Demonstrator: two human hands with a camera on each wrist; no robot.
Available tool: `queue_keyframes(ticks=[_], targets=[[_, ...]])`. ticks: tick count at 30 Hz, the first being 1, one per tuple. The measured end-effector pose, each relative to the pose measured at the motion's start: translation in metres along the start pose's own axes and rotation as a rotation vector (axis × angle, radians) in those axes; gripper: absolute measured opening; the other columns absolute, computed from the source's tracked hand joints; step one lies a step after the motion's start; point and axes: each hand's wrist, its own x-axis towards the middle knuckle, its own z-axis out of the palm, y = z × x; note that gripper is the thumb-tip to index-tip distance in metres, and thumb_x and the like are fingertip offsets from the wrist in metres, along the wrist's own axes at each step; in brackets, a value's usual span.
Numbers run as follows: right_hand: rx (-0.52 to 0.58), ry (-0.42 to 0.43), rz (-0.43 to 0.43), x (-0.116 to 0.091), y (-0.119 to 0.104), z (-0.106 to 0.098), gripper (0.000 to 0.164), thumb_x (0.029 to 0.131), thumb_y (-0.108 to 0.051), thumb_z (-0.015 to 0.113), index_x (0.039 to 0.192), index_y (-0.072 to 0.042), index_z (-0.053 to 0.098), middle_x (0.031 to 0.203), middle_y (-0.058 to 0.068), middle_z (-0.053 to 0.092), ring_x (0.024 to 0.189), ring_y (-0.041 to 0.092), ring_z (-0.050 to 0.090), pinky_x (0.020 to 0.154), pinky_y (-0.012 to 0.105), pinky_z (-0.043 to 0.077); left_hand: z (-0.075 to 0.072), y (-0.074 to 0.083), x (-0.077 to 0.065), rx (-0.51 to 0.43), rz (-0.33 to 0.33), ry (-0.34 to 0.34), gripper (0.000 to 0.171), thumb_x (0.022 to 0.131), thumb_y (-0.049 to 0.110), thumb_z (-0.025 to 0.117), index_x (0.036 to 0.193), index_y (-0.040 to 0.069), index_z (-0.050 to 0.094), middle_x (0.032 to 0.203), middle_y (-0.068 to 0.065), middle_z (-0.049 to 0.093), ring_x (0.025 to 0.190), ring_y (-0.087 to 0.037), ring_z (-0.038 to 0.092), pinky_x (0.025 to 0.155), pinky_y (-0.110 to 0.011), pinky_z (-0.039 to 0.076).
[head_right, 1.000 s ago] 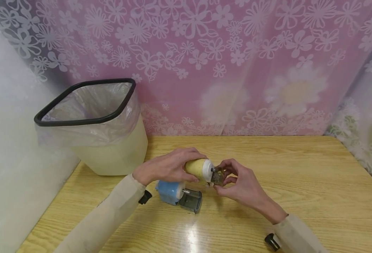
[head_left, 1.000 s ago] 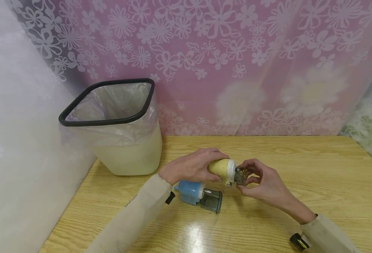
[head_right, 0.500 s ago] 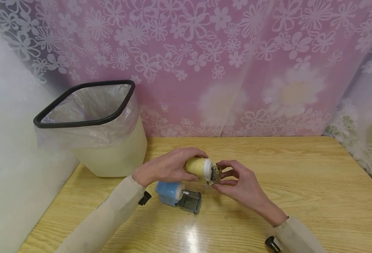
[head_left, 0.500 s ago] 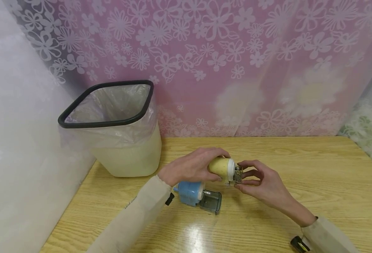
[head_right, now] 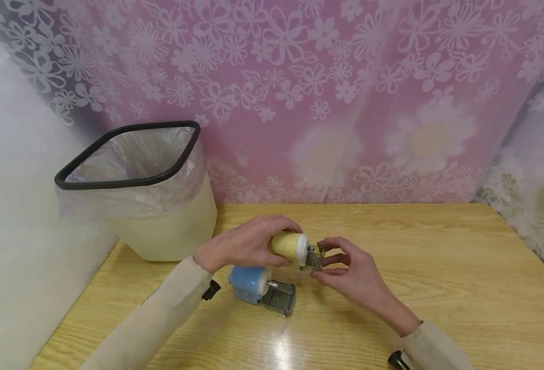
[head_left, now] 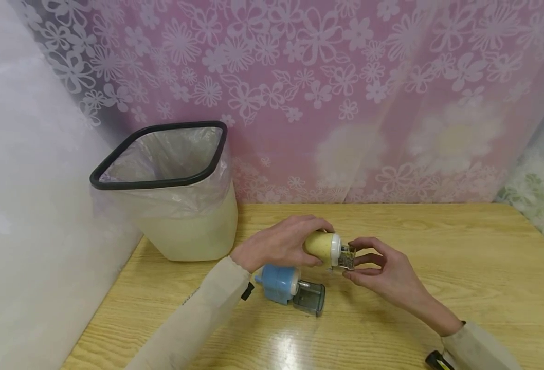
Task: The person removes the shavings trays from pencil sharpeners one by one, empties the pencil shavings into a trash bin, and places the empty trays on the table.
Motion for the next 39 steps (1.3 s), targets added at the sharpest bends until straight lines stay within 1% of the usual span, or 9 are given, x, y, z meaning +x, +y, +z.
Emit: queue_keyframes(ticks=[3, 7, 13, 20, 24, 26, 31, 35, 39], targets=[[0.004, 0.005, 0.009, -0.001, 0.000, 0.000, 0.054, 0.084, -0.004, 0.083, 0.132, -0.002, 0.058, 0.129, 0.010, 0.058, 0.096, 0.002, 0.072, 0.077, 0.031, 0.063, 0.000, -0.001, 0.000, -0.001, -0.007, -0.003, 0.059, 0.087, 0.019, 0.083, 0.139, 0.012, 0.056, 0.133, -0.004, 0.064, 0.110, -0.014, 0.063, 0.089, -0.024, 0.053], [-0.001, 0.011, 0.013, -0.003, 0.000, -0.001, 0.055, 0.084, -0.004, 0.082, 0.133, 0.000, 0.057, 0.128, 0.004, 0.058, 0.095, 0.002, 0.072, 0.076, 0.031, 0.063, -0.001, -0.003, 0.001, 0.003, -0.015, -0.007, 0.059, 0.087, 0.019, 0.083, 0.138, 0.012, 0.056, 0.133, -0.004, 0.064, 0.109, -0.013, 0.063, 0.088, -0.023, 0.053], [-0.030, 0.023, 0.034, -0.005, 0.001, -0.003, 0.054, 0.085, -0.008, 0.083, 0.132, -0.002, 0.057, 0.129, 0.012, 0.058, 0.095, 0.001, 0.071, 0.075, 0.029, 0.063, -0.002, -0.006, 0.003, 0.009, -0.021, -0.021, 0.059, 0.086, 0.017, 0.084, 0.138, 0.010, 0.056, 0.131, -0.005, 0.065, 0.108, -0.013, 0.063, 0.088, -0.022, 0.053], [-0.057, 0.040, 0.054, -0.010, 0.003, -0.008, 0.053, 0.086, -0.011, 0.083, 0.133, -0.005, 0.058, 0.128, 0.004, 0.057, 0.095, 0.000, 0.070, 0.074, 0.029, 0.062, -0.002, -0.009, 0.004, 0.011, -0.035, -0.025, 0.060, 0.086, 0.017, 0.084, 0.139, 0.010, 0.057, 0.133, -0.004, 0.064, 0.113, -0.014, 0.063, 0.094, -0.026, 0.053], [-0.080, 0.049, 0.067, -0.013, 0.004, -0.012, 0.053, 0.086, -0.012, 0.082, 0.134, -0.006, 0.058, 0.129, 0.006, 0.057, 0.095, -0.002, 0.069, 0.074, 0.029, 0.062, -0.001, -0.012, 0.005, 0.008, -0.042, -0.025, 0.059, 0.086, 0.016, 0.084, 0.139, 0.010, 0.057, 0.134, -0.005, 0.064, 0.114, -0.015, 0.063, 0.094, -0.025, 0.053], [-0.088, 0.052, 0.068, -0.014, 0.005, -0.014, 0.053, 0.087, -0.012, 0.082, 0.134, -0.006, 0.058, 0.131, 0.011, 0.056, 0.095, -0.002, 0.069, 0.074, 0.029, 0.062, 0.000, -0.014, 0.006, 0.005, -0.047, -0.024, 0.059, 0.086, 0.016, 0.084, 0.138, 0.009, 0.057, 0.134, -0.005, 0.064, 0.114, -0.015, 0.063, 0.094, -0.025, 0.053], [-0.077, 0.048, 0.067, -0.015, 0.007, -0.017, 0.053, 0.088, -0.011, 0.081, 0.135, -0.006, 0.057, 0.133, 0.016, 0.055, 0.095, -0.003, 0.069, 0.075, 0.030, 0.062, 0.000, -0.022, 0.008, -0.003, -0.054, -0.022, 0.059, 0.085, 0.015, 0.084, 0.138, 0.009, 0.058, 0.132, -0.005, 0.064, 0.112, -0.014, 0.063, 0.093, -0.025, 0.053], [-0.067, 0.046, 0.066, -0.016, 0.008, -0.019, 0.054, 0.088, -0.010, 0.080, 0.136, -0.005, 0.056, 0.132, 0.007, 0.055, 0.096, -0.004, 0.068, 0.075, 0.030, 0.062, 0.001, -0.029, 0.009, -0.017, -0.063, -0.011, 0.057, 0.085, 0.013, 0.084, 0.136, 0.008, 0.059, 0.130, -0.005, 0.065, 0.110, -0.014, 0.063, 0.093, -0.026, 0.053], [-0.065, 0.045, 0.059, -0.017, 0.008, -0.021, 0.054, 0.089, -0.009, 0.079, 0.137, -0.002, 0.055, 0.131, -0.002, 0.056, 0.096, -0.005, 0.068, 0.076, 0.030, 0.062, 0.002, -0.037, 0.008, -0.019, -0.088, 0.002, 0.056, 0.085, 0.013, 0.084, 0.135, 0.009, 0.059, 0.129, -0.004, 0.066, 0.108, -0.014, 0.063, 0.092, -0.026, 0.053]])
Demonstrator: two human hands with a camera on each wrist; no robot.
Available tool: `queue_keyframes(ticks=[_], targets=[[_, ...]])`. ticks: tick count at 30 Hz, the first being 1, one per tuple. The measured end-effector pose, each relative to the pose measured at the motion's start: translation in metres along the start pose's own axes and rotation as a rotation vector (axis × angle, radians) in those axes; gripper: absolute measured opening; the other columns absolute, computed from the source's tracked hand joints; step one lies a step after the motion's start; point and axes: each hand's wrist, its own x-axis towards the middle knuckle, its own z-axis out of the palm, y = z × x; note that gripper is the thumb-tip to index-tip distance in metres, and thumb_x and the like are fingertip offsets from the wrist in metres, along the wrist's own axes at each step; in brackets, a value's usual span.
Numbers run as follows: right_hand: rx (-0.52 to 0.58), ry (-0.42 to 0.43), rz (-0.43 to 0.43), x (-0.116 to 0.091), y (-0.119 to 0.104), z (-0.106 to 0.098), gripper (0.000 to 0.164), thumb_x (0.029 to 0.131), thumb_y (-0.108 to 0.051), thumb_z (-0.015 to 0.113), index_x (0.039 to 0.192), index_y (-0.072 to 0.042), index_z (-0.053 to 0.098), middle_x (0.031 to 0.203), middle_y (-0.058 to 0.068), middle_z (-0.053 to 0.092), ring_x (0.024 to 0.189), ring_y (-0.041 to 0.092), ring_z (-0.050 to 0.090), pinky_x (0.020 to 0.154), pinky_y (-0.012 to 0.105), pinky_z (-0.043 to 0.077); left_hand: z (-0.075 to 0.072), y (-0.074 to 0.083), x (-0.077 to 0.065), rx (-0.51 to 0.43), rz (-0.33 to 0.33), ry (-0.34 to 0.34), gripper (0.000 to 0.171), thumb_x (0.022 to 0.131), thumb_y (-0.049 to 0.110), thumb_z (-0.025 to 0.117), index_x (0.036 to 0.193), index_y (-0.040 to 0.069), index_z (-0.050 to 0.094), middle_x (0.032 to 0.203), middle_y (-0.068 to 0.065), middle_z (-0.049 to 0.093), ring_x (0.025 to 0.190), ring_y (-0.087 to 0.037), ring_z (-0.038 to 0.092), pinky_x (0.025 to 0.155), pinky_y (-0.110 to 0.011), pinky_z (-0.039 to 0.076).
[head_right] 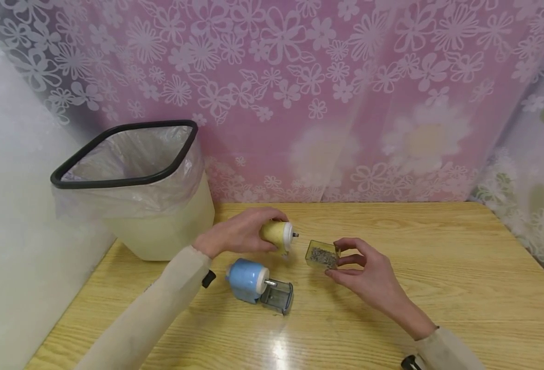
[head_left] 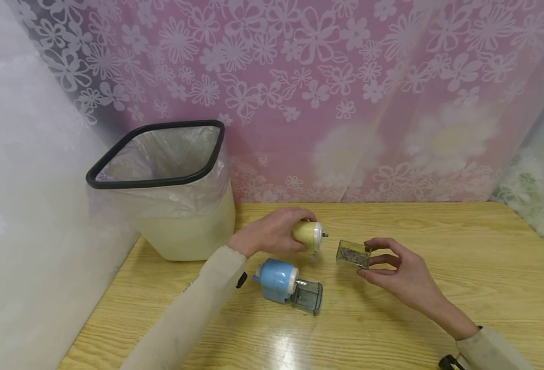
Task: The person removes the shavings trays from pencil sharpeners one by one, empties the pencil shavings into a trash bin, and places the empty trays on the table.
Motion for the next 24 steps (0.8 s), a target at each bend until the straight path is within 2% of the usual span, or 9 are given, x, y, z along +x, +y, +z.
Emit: queue_keyframes(ticks=[5, 10, 13, 19, 24], targets=[[0.012, -0.003, 0.011, 0.000, 0.000, 0.000, 0.055, 0.090, -0.009, 0.078, 0.138, -0.002, 0.054, 0.130, -0.008, 0.056, 0.097, -0.004, 0.068, 0.076, 0.031, 0.062, 0.002, -0.010, 0.000, 0.009, -0.028, 0.025, 0.056, 0.084, 0.013, 0.085, 0.134, 0.009, 0.060, 0.127, -0.004, 0.067, 0.107, -0.014, 0.064, 0.093, -0.028, 0.054], [0.020, -0.002, 0.028, -0.002, 0.001, 0.000, 0.056, 0.090, -0.010, 0.078, 0.139, -0.002, 0.053, 0.127, -0.023, 0.054, 0.098, -0.004, 0.067, 0.077, 0.031, 0.062, 0.003, -0.019, 0.002, 0.006, -0.042, 0.032, 0.056, 0.084, 0.010, 0.085, 0.134, 0.008, 0.060, 0.128, -0.004, 0.067, 0.109, -0.015, 0.064, 0.096, -0.030, 0.054], [0.014, 0.005, 0.014, -0.002, 0.003, -0.001, 0.055, 0.090, -0.009, 0.078, 0.139, -0.002, 0.054, 0.127, -0.022, 0.054, 0.097, -0.004, 0.067, 0.076, 0.030, 0.062, 0.003, -0.022, 0.004, 0.013, -0.048, 0.021, 0.056, 0.084, 0.010, 0.085, 0.135, 0.008, 0.060, 0.130, -0.005, 0.067, 0.113, -0.017, 0.064, 0.100, -0.032, 0.053], [-0.005, 0.008, 0.001, -0.003, 0.005, -0.001, 0.053, 0.090, -0.009, 0.078, 0.137, -0.002, 0.055, 0.128, -0.005, 0.056, 0.097, -0.005, 0.067, 0.075, 0.030, 0.062, 0.003, -0.029, 0.011, 0.041, -0.052, -0.006, 0.055, 0.084, 0.008, 0.084, 0.134, 0.006, 0.061, 0.131, -0.008, 0.067, 0.116, -0.020, 0.063, 0.103, -0.035, 0.052], [-0.003, 0.005, -0.002, -0.005, 0.007, -0.001, 0.052, 0.090, -0.010, 0.079, 0.136, -0.003, 0.056, 0.129, -0.004, 0.057, 0.097, -0.005, 0.068, 0.075, 0.029, 0.062, 0.001, -0.033, 0.014, 0.105, -0.102, -0.041, 0.057, 0.085, 0.006, 0.083, 0.138, 0.008, 0.061, 0.136, -0.009, 0.064, 0.124, -0.023, 0.061, 0.107, -0.038, 0.051]])
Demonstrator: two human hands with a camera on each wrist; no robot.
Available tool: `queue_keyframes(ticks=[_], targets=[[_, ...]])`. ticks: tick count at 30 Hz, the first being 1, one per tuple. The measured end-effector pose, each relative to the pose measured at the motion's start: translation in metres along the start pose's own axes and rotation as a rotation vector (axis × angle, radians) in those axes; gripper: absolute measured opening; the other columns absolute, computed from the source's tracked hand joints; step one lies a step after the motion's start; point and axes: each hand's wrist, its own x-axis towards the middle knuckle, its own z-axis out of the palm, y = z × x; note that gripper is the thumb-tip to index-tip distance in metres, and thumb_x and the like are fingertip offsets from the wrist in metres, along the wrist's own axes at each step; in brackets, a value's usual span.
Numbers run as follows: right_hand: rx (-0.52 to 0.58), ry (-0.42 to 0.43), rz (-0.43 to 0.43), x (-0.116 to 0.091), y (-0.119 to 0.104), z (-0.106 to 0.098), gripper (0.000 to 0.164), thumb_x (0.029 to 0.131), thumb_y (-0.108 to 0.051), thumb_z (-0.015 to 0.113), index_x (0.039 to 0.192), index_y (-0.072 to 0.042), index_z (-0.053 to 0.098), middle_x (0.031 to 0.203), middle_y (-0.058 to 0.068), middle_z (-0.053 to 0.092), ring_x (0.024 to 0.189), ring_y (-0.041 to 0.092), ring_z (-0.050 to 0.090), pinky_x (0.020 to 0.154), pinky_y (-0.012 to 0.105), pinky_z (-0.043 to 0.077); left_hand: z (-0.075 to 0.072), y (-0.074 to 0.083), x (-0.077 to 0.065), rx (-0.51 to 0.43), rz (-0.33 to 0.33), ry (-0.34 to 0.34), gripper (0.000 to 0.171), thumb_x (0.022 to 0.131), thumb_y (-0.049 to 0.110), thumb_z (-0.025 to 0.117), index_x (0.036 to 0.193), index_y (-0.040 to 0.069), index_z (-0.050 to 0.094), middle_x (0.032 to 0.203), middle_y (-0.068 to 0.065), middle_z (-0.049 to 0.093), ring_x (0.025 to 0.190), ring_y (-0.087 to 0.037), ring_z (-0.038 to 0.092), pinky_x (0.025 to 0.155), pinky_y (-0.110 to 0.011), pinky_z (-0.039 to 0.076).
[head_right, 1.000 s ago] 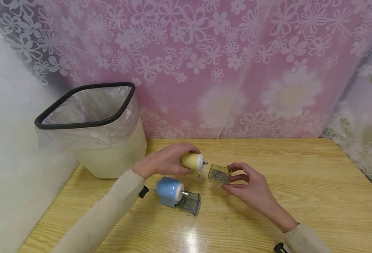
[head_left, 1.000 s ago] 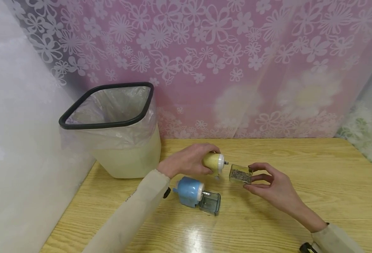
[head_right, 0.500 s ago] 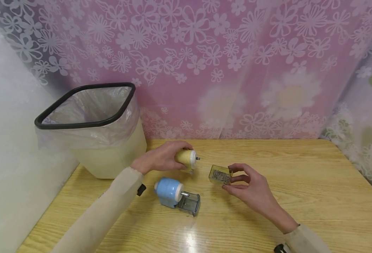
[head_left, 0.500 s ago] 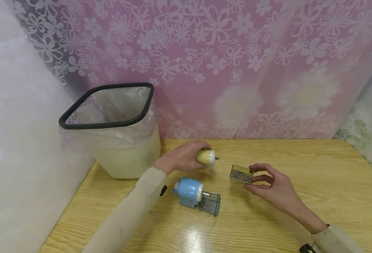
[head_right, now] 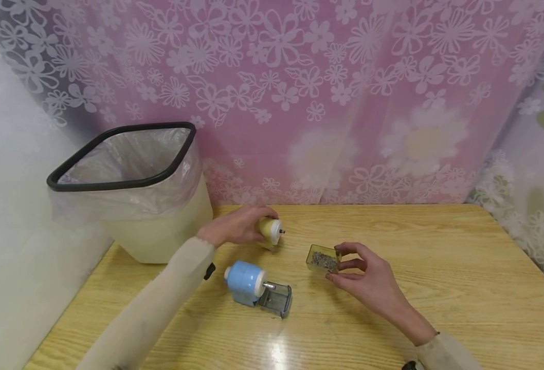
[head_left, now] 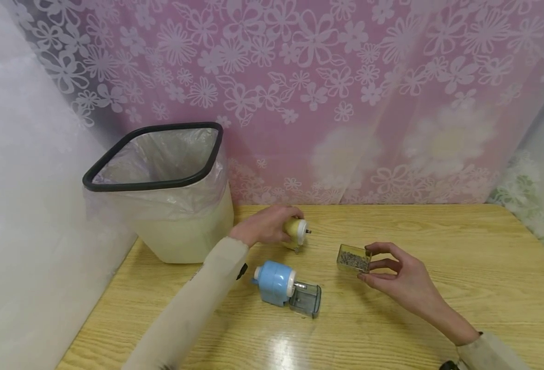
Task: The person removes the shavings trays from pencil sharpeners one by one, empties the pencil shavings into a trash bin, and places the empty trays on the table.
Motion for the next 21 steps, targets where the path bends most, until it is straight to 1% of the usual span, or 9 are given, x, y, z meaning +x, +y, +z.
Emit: queue_keyframes(ticks=[4, 9, 13, 18, 21], targets=[[0.006, -0.006, -0.003, -0.0006, 0.0005, -0.0006, 0.052, 0.090, -0.009, 0.078, 0.137, -0.003, 0.056, 0.129, -0.004, 0.057, 0.097, -0.004, 0.068, 0.075, 0.030, 0.062, -0.0001, -0.0009, 0.0002, 0.042, -0.039, -0.028, 0.061, 0.086, 0.005, 0.081, 0.142, 0.012, 0.059, 0.142, -0.008, 0.060, 0.131, -0.024, 0.057, 0.111, -0.038, 0.048], [0.004, -0.011, -0.010, -0.0005, 0.0018, -0.0013, 0.052, 0.090, -0.008, 0.077, 0.137, -0.001, 0.055, 0.129, -0.004, 0.057, 0.096, -0.003, 0.068, 0.075, 0.030, 0.062, 0.0005, -0.0010, 0.0012, 0.043, -0.029, -0.027, 0.062, 0.087, 0.003, 0.080, 0.144, 0.011, 0.058, 0.145, -0.008, 0.060, 0.135, -0.024, 0.056, 0.113, -0.039, 0.047], [0.007, -0.011, -0.010, -0.0011, 0.0026, -0.0008, 0.052, 0.090, -0.008, 0.077, 0.136, -0.002, 0.055, 0.128, -0.008, 0.058, 0.096, -0.004, 0.068, 0.075, 0.030, 0.062, 0.0020, -0.0012, 0.0016, 0.030, -0.031, -0.031, 0.062, 0.088, 0.002, 0.079, 0.145, 0.010, 0.057, 0.146, -0.009, 0.059, 0.136, -0.025, 0.055, 0.114, -0.040, 0.046], [0.010, 0.000, -0.027, -0.0017, 0.0020, -0.0007, 0.051, 0.090, -0.006, 0.077, 0.136, -0.001, 0.056, 0.127, -0.011, 0.058, 0.096, -0.004, 0.068, 0.074, 0.029, 0.061, 0.0039, -0.0022, 0.0008, 0.035, -0.041, -0.023, 0.061, 0.089, 0.004, 0.078, 0.146, 0.013, 0.057, 0.148, -0.008, 0.058, 0.137, -0.025, 0.054, 0.114, -0.041, 0.046], [0.012, -0.001, -0.030, -0.0016, 0.0027, -0.0004, 0.051, 0.090, -0.005, 0.077, 0.136, 0.000, 0.055, 0.127, -0.011, 0.058, 0.097, -0.004, 0.068, 0.074, 0.029, 0.061, 0.0041, -0.0025, -0.0006, 0.045, -0.045, -0.013, 0.060, 0.091, 0.005, 0.077, 0.146, 0.015, 0.057, 0.149, -0.007, 0.057, 0.138, -0.024, 0.053, 0.114, -0.040, 0.046]])
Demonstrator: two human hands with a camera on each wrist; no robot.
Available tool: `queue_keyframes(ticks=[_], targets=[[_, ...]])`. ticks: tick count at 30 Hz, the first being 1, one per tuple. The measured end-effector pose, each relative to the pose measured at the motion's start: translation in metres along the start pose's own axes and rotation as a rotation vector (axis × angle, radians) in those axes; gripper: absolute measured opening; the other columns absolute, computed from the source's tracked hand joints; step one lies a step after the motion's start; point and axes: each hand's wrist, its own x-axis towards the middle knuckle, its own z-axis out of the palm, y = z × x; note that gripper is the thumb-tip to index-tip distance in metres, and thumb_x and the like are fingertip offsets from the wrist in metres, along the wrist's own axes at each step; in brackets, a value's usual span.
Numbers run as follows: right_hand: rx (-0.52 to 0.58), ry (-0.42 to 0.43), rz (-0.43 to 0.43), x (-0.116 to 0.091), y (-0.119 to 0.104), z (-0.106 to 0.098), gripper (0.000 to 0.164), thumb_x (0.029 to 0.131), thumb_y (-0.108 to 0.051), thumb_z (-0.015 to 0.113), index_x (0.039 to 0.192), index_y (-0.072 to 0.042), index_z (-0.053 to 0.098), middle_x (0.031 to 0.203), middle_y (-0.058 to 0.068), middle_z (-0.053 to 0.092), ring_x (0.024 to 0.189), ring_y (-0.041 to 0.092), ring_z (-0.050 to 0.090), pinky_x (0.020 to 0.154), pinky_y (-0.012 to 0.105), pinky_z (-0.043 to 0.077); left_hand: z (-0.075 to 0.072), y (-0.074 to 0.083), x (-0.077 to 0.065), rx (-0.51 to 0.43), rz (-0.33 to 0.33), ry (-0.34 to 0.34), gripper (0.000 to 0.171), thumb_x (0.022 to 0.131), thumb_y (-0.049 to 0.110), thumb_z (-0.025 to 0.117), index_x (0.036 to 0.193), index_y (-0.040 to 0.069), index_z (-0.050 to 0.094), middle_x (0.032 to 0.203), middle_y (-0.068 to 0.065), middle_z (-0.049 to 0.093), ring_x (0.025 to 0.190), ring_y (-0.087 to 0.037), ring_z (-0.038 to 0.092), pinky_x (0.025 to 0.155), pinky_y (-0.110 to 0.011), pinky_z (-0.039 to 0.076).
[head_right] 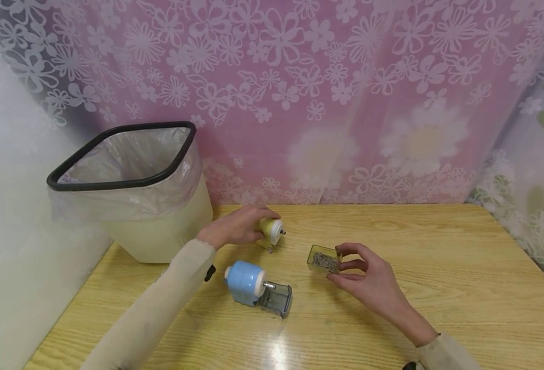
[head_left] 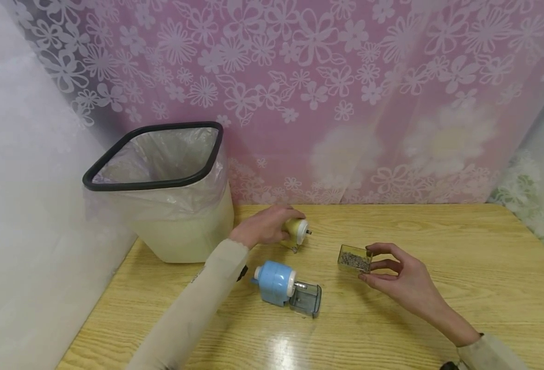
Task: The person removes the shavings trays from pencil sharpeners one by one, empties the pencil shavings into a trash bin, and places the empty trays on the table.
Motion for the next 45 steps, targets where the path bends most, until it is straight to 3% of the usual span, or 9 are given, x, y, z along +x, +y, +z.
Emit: queue_keyframes(ticks=[5, 10, 17, 22, 25, 32, 38, 45], targets=[[-0.004, -0.007, 0.001, 0.002, 0.002, 0.000, 0.052, 0.090, -0.005, 0.077, 0.136, 0.000, 0.055, 0.128, -0.008, 0.057, 0.097, -0.004, 0.068, 0.075, 0.030, 0.062, -0.001, 0.000, -0.005, 0.013, 0.003, 0.020, 0.056, 0.093, 0.008, 0.074, 0.146, 0.016, 0.057, 0.151, -0.005, 0.055, 0.143, -0.024, 0.049, 0.117, -0.041, 0.042], [-0.001, -0.006, 0.008, 0.003, 0.001, -0.001, 0.052, 0.090, -0.005, 0.076, 0.137, 0.001, 0.054, 0.125, -0.021, 0.056, 0.096, -0.005, 0.068, 0.075, 0.029, 0.061, -0.002, 0.002, -0.010, 0.003, 0.013, 0.043, 0.050, 0.097, 0.013, 0.071, 0.145, 0.016, 0.058, 0.151, -0.005, 0.055, 0.145, -0.025, 0.047, 0.120, -0.041, 0.039], [0.013, -0.009, 0.001, 0.005, 0.000, -0.002, 0.052, 0.091, -0.004, 0.076, 0.137, 0.001, 0.054, 0.125, -0.026, 0.055, 0.096, -0.002, 0.069, 0.075, 0.029, 0.061, -0.003, 0.007, -0.017, -0.010, -0.005, 0.065, 0.048, 0.099, 0.019, 0.068, 0.146, 0.018, 0.057, 0.150, -0.003, 0.055, 0.140, -0.023, 0.052, 0.115, -0.041, 0.045], [0.020, -0.006, 0.006, 0.006, 0.001, 0.000, 0.052, 0.091, -0.004, 0.075, 0.137, 0.002, 0.053, 0.125, -0.025, 0.055, 0.096, -0.003, 0.069, 0.076, 0.030, 0.062, -0.003, 0.010, -0.024, 0.015, 0.024, 0.090, 0.047, 0.100, 0.020, 0.067, 0.146, 0.019, 0.055, 0.148, -0.004, 0.056, 0.133, -0.022, 0.057, 0.110, -0.041, 0.048], [0.027, -0.007, -0.009, 0.007, 0.001, 0.002, 0.052, 0.091, -0.003, 0.075, 0.137, 0.003, 0.053, 0.125, -0.023, 0.055, 0.097, -0.002, 0.069, 0.076, 0.030, 0.062, -0.003, 0.014, -0.029, 0.030, 0.049, 0.106, 0.046, 0.101, 0.021, 0.066, 0.146, 0.019, 0.056, 0.147, -0.003, 0.056, 0.132, -0.022, 0.057, 0.110, -0.041, 0.049], [0.016, 0.005, -0.016, 0.010, -0.001, 0.004, 0.051, 0.092, -0.004, 0.075, 0.137, 0.002, 0.053, 0.127, -0.001, 0.057, 0.097, -0.003, 0.069, 0.076, 0.029, 0.062, -0.007, 0.023, -0.040, 0.051, 0.108, 0.149, 0.048, 0.101, 0.029, 0.065, 0.147, 0.020, 0.055, 0.148, -0.003, 0.056, 0.133, -0.023, 0.057, 0.109, -0.042, 0.049], [0.000, 0.007, -0.022, 0.012, -0.001, 0.003, 0.051, 0.092, -0.005, 0.074, 0.138, 0.000, 0.053, 0.127, -0.008, 0.057, 0.098, -0.004, 0.068, 0.076, 0.030, 0.062, -0.012, 0.030, -0.054, 0.089, 0.126, 0.194, 0.051, 0.101, 0.038, 0.063, 0.148, 0.024, 0.054, 0.149, -0.001, 0.056, 0.134, -0.022, 0.057, 0.109, -0.044, 0.049], [0.003, 0.007, -0.013, 0.012, -0.003, 0.003, 0.050, 0.092, -0.005, 0.074, 0.138, -0.001, 0.054, 0.127, -0.003, 0.057, 0.098, -0.004, 0.068, 0.076, 0.029, 0.062, -0.020, 0.034, -0.073, 0.146, 0.142, 0.275, 0.051, 0.098, 0.041, 0.066, 0.147, 0.026, 0.056, 0.147, 0.000, 0.058, 0.135, -0.022, 0.056, 0.108, -0.049, 0.048]])
